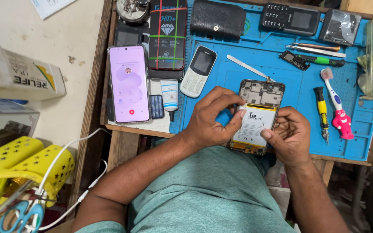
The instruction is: The person works on a disassembled smartphone, using a plastic spudger and a screwdriver to pry and adjust internal components. They briefly handle another smartphone to interact with its screen, then return to the disassembled device to continue prying and repositioning parts.
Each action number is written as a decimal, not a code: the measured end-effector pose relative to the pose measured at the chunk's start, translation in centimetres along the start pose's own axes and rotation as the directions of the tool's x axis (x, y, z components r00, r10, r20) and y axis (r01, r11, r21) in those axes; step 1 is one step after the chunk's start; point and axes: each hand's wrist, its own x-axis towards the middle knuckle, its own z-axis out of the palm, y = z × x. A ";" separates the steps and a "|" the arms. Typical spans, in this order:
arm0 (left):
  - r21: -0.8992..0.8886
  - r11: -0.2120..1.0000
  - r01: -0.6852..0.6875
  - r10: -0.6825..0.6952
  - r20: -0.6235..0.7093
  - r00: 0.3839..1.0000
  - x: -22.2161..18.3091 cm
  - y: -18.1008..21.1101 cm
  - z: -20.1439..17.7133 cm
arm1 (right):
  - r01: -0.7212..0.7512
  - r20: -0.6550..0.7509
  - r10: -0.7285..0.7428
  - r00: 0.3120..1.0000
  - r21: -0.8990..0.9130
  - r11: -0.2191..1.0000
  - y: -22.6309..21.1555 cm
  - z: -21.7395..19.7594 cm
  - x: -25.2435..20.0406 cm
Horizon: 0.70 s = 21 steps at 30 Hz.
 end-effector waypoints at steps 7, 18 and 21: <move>0.005 0.995 -0.096 0.096 0.027 0.995 -0.4 0.2 -0.4 | 0.003 0.022 -0.008 1.000 0.197 0.980 -0.3 -0.1 0.4; -0.438 0.886 0.156 -0.029 0.283 0.959 -0.8 -1.4 -0.8 | -0.160 0.046 0.153 0.987 0.292 0.943 -1.0 0.7 1.0; -0.436 0.888 0.145 -0.001 0.314 0.949 -0.7 -1.5 -0.5 | -0.198 0.081 0.185 0.979 0.219 0.955 -1.4 1.2 1.2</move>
